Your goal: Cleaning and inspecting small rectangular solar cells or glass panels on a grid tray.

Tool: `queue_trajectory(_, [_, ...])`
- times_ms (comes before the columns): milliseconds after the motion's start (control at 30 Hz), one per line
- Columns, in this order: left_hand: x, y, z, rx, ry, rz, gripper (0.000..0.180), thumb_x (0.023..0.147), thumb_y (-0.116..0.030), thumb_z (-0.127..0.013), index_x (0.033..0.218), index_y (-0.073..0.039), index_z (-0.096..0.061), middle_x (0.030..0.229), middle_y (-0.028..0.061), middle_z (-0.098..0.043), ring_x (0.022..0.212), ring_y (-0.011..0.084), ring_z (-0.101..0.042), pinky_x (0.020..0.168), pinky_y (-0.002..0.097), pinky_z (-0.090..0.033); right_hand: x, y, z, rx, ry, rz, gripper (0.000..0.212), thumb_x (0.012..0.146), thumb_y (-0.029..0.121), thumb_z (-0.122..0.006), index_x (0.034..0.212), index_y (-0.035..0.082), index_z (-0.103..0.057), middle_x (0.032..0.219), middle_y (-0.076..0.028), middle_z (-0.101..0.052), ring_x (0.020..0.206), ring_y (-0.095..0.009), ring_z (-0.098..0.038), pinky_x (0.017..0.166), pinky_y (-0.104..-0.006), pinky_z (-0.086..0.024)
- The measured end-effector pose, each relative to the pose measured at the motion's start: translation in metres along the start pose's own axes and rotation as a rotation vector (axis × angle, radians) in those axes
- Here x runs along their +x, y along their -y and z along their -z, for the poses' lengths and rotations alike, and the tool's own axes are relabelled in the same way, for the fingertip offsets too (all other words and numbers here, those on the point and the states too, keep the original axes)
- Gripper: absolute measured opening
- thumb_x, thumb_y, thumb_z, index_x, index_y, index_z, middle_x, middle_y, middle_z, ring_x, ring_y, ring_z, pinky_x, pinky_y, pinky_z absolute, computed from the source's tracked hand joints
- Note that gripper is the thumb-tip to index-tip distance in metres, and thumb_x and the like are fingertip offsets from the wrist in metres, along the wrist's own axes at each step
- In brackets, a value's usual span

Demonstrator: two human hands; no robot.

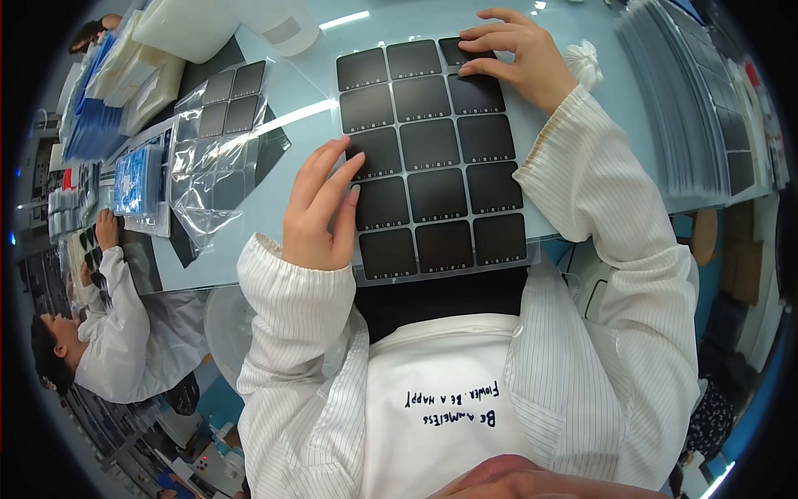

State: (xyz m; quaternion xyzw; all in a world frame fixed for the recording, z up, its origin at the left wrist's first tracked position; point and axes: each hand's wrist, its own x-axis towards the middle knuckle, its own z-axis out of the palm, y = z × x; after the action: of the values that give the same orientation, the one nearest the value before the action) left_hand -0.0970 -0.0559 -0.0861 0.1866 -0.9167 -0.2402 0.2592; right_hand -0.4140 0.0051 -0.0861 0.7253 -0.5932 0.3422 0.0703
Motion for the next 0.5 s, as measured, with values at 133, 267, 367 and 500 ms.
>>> queue_trajectory(133, [0.0,0.004,-0.005,0.007,0.027,0.018,0.042,0.079,0.007,-0.051,0.121,0.003,-0.054,0.131,0.0178,-0.05,0.124,0.0354,-0.045,0.102,0.0398,-0.038,0.0,0.005,0.004,0.145,0.137,-0.207,0.028,0.068,0.022,-0.074,0.089,0.003,-0.071,0.097,-0.011,-0.068,0.111,-0.034,-0.051,0.099,-0.0407,-0.037])
queue_trajectory(267, [-0.002,0.007,-0.002,-0.076,0.046,0.091,0.043,0.08,0.003,-0.049,0.123,0.002,-0.054,0.132,0.0165,-0.049,0.128,0.0346,-0.041,0.105,0.0411,-0.033,0.0,0.01,0.007,0.05,0.131,-0.143,0.027,0.071,0.023,-0.073,0.088,0.002,-0.07,0.096,-0.011,-0.068,0.106,-0.033,-0.055,0.096,-0.0395,-0.041])
queue_trajectory(367, [-0.004,0.006,-0.001,-0.094,0.047,0.107,0.045,0.079,0.001,-0.049,0.124,0.001,-0.053,0.133,0.0159,-0.049,0.13,0.0337,-0.039,0.107,0.0417,-0.031,0.0,0.017,0.007,-0.036,0.142,-0.103,0.029,0.072,0.024,-0.072,0.09,0.001,-0.07,0.096,-0.011,-0.068,0.104,-0.033,-0.055,0.093,-0.0396,-0.042])
queue_trajectory(500, [-0.003,0.003,-0.001,-0.086,0.059,0.109,0.048,0.078,0.001,-0.049,0.126,0.001,-0.052,0.134,0.0152,-0.049,0.131,0.0329,-0.037,0.108,0.0416,-0.03,-0.021,0.014,-0.007,-0.353,0.115,-0.109,0.029,0.078,0.026,-0.071,0.102,0.009,-0.07,0.11,-0.004,-0.066,0.118,-0.023,-0.049,0.096,-0.0364,-0.043])
